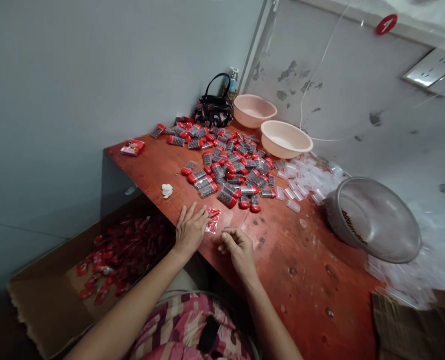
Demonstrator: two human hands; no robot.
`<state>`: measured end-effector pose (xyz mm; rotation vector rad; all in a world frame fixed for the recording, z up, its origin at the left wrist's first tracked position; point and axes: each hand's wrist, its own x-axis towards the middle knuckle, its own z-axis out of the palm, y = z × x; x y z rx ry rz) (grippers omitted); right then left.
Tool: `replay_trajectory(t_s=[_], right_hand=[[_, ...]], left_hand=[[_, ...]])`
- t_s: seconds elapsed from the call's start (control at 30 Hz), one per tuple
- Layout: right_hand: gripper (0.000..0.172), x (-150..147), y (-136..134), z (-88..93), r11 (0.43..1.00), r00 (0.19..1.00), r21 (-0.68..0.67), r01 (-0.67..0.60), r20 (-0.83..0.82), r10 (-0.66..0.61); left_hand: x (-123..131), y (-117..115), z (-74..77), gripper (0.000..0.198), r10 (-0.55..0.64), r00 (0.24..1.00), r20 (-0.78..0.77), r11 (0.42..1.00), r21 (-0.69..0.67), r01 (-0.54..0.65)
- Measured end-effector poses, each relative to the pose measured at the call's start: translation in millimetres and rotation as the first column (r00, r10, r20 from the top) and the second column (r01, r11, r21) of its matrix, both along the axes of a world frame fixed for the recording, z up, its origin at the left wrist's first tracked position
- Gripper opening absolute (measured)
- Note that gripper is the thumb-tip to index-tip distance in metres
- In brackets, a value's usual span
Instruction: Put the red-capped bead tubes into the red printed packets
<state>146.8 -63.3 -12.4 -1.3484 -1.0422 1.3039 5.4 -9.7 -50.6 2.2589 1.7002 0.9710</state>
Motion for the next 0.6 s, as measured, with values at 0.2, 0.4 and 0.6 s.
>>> replay_trajectory(t_s=[0.2, 0.4, 0.6], right_hand=[[0.025, -2, 26, -1.0, 0.997, 0.995, 0.045, 0.067, -0.074, -0.063], [0.029, -8, 42, 5.3, 0.999, 0.969, 0.043, -0.006, -0.248, 0.017], [0.028, -3, 50, 16.0, 0.928, 0.928, 0.033, -0.370, -0.031, 0.371]], left_hand=[[3, -10, 0.1, 0.026, -0.053, 0.970, 0.236, 0.998, 0.047, 0.043], [0, -30, 26.8, 0.038, 0.132, 0.634, 0.762, 0.947, -0.286, 0.147], [-14, -31, 32.5, 0.026, 0.381, 0.430, 0.819, 0.638, -0.569, 0.518]])
